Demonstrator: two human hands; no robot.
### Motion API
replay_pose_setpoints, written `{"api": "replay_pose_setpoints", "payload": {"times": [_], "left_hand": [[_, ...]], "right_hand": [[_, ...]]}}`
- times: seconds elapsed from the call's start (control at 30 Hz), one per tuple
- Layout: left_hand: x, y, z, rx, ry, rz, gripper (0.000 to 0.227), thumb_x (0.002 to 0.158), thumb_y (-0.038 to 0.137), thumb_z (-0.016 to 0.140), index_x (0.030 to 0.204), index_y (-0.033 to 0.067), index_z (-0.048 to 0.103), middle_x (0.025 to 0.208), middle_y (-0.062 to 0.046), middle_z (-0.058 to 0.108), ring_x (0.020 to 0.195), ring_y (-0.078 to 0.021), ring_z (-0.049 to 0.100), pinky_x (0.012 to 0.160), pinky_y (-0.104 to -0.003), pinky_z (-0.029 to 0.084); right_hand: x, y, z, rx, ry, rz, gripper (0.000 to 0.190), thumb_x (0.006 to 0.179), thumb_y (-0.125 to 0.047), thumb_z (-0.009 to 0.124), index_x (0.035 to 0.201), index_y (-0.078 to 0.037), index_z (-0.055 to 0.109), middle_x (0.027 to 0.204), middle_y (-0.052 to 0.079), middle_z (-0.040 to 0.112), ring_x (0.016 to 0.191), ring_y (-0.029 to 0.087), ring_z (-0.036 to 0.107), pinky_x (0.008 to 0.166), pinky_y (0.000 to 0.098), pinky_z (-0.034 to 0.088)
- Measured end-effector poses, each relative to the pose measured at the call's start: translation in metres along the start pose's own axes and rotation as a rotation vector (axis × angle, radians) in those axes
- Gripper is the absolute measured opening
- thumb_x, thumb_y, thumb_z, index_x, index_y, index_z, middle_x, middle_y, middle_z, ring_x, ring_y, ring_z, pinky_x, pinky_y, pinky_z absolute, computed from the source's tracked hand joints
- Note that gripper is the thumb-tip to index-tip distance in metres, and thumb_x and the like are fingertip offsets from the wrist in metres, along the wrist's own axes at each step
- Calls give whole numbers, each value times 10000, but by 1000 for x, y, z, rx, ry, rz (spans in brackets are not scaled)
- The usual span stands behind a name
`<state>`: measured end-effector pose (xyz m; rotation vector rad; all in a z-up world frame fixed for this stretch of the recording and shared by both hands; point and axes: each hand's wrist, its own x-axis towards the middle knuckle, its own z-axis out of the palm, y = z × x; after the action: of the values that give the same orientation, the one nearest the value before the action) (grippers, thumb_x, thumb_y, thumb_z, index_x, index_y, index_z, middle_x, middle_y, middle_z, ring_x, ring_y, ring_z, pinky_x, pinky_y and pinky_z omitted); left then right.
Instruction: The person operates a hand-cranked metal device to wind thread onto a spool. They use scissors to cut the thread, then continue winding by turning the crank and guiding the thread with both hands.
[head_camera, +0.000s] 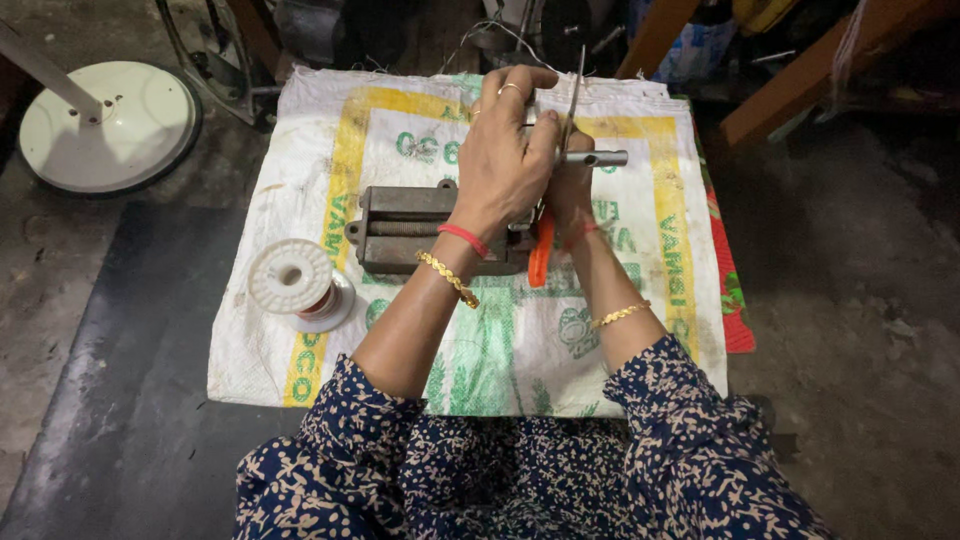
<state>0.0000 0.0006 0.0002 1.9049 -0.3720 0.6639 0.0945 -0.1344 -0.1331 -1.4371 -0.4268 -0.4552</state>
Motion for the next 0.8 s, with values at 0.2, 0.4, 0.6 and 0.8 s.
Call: {"api": "replay_pose_setpoints", "payload": {"times": [0.2, 0.4, 0.6, 0.8], "left_hand": [[0, -1, 1, 10, 13, 49, 316, 955, 243, 586, 1249, 127, 610, 1294, -115, 590, 1170, -342, 636, 972, -444, 521], [0, -2, -2, -4, 5, 34, 318, 955, 253, 600, 1243, 118, 613, 1285, -107, 598, 1142, -328, 656, 939, -429, 539], [1, 0, -2, -4, -8, 24, 320, 947, 249, 610, 1238, 116, 614, 1283, -108, 600, 1145, -330, 655, 937, -430, 536], [4, 0, -1, 12, -7, 21, 313, 967, 256, 610, 1249, 120, 618, 1297, -107, 598, 1154, -335, 650, 946, -435, 534]], "right_hand": [[-7, -12, -3, -474, 104, -143, 338, 1139, -293, 511, 1198, 27, 601, 1088, 47, 555, 1008, 158, 572, 801, 319, 496], [-10, -4, 9, -18, 8, 32, 313, 1105, -336, 479, 1023, -57, 593, 922, -18, 585, 886, 106, 571, 737, 298, 497], [-1, 5, 7, -9, 10, 84, 298, 1094, -326, 490, 1011, -61, 598, 897, -17, 576, 846, 107, 561, 704, 302, 483], [10, 12, 5, -21, -9, 104, 283, 1081, -310, 504, 1003, -59, 610, 870, -16, 569, 808, 109, 549, 676, 305, 466]]}}
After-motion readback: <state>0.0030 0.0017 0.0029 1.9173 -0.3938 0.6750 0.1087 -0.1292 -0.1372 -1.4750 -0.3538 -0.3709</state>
